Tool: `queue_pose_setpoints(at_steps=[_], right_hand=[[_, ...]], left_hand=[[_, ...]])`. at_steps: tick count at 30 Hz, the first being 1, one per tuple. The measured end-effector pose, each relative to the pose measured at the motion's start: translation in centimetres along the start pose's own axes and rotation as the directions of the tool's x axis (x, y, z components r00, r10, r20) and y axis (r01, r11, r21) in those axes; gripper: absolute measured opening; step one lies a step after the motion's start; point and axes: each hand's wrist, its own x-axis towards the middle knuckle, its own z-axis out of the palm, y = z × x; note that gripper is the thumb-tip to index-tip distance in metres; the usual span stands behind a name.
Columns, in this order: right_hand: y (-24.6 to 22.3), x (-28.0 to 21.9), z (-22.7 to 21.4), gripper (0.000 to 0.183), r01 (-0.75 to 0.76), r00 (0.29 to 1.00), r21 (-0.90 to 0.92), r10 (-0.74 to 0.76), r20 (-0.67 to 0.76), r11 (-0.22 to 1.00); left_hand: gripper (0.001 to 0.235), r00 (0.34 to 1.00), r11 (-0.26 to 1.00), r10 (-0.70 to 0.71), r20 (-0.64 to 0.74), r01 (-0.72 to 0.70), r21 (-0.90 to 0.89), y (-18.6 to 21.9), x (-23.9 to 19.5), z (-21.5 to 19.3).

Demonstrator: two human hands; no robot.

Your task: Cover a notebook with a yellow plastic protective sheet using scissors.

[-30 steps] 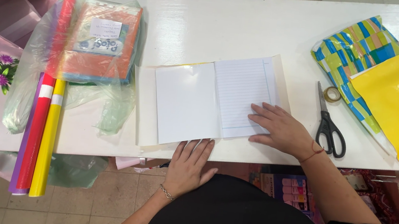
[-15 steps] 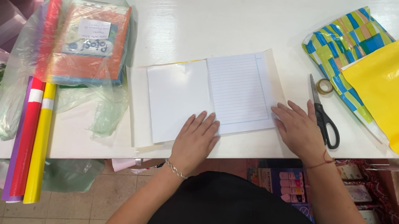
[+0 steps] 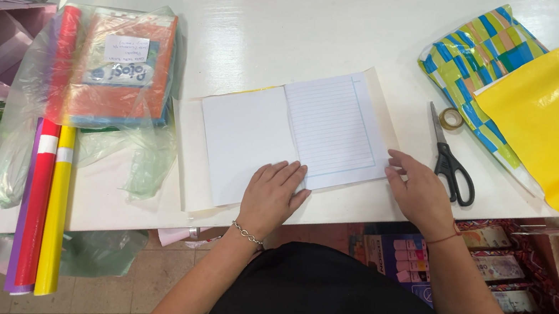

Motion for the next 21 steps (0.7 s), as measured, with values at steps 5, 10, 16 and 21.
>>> queue_pose_setpoints(at_steps=[5, 10, 16, 21], right_hand=[[-1.1, -0.2, -0.2, 0.057, -0.064, 0.997, 0.243, 0.072, -0.021, 0.968], [-2.3, -0.5, -0.8, 0.067, -0.103, 0.993, 0.336, 0.114, -0.014, 0.936], [-0.9, 0.0, -0.4, 0.055, -0.107, 0.994, 0.299, 0.106, 0.019, 0.948], [-0.9, 0.1, 0.3, 0.061, 0.016, 0.998, 0.822, 0.037, -0.045, 0.569]], left_hand=[[0.046, 1.0, 1.0, 0.015, -0.016, -0.015, -0.009, 0.0, 0.1, -0.3], [0.045, 0.994, 0.998, 0.059, -0.092, -0.062, -0.029, 0.6, 1.3, -0.9], [0.048, 0.989, 0.995, 0.103, -0.109, -0.101, 0.02, 0.8, 1.7, 1.6], [0.04, 0.946, 0.964, 0.218, -0.242, -0.169, 0.206, 1.2, 1.5, 2.1]])
